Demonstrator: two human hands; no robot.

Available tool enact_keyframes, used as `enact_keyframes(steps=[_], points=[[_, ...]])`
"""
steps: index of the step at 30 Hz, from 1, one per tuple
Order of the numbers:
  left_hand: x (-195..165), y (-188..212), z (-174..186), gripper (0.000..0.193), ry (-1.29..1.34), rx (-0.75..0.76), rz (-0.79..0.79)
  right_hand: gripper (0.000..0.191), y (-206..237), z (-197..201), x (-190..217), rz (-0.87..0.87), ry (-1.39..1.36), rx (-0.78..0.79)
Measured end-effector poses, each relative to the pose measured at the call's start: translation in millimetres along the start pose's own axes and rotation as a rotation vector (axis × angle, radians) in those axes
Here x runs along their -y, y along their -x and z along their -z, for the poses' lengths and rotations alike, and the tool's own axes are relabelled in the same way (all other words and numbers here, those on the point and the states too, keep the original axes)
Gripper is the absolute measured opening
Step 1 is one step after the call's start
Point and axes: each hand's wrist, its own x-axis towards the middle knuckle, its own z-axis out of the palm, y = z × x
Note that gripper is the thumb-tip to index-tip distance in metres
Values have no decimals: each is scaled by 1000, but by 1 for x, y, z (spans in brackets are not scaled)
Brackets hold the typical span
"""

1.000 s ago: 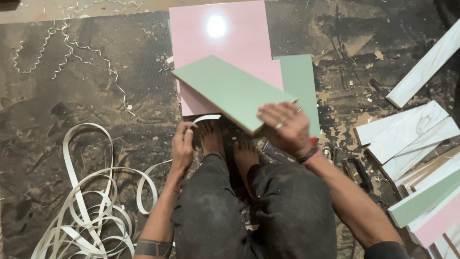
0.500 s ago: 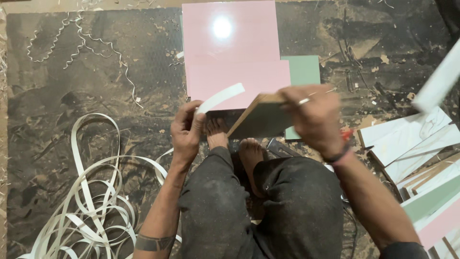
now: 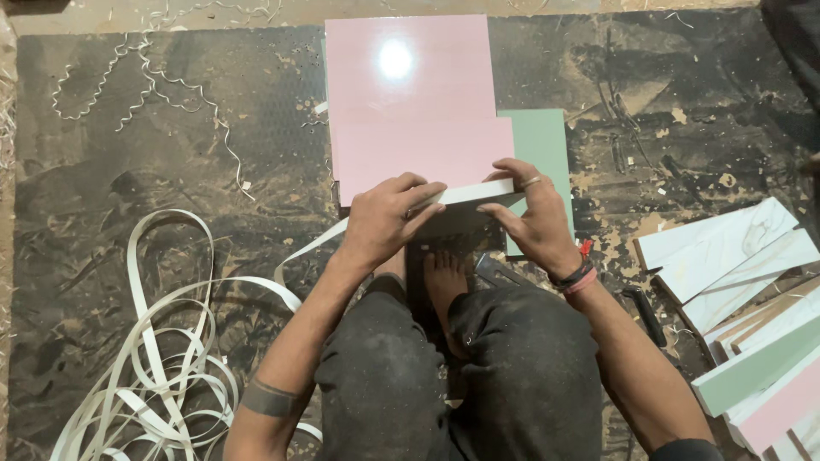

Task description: The person sits on the floor and applies white edge banding tape to the edges of laminated furniture panels. They align the tape along a panel edge, press it with a hand-held hot iron to glue it, then run a hand along the bonded edge and set the finished panel aside with other completed boards.

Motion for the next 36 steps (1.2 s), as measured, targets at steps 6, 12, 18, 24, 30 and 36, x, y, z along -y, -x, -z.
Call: enact_keyframes(steps=[6,12,18,24,30,36], points=[[1,-10,-1,26,-91,92,1,24,-1,11,-17,102,-29,-44],[-4,-13,4,27,-33,135,129,22,-5,42,-37,-8,-15,54],[-7,-13,1,37,-206,-47,-153,23,-6,44,-46,-18,2,125],[-20,-31,-24,20,-104,92,-229,25,-7,45,-41,0,-5,131],[-21,-31,-28,10,-3,46,-163,29,10,50,-68,-195,-233,83],[-25,-30,-28,9,-1,47,-164,41,92,106,-153,-657,271,5]])
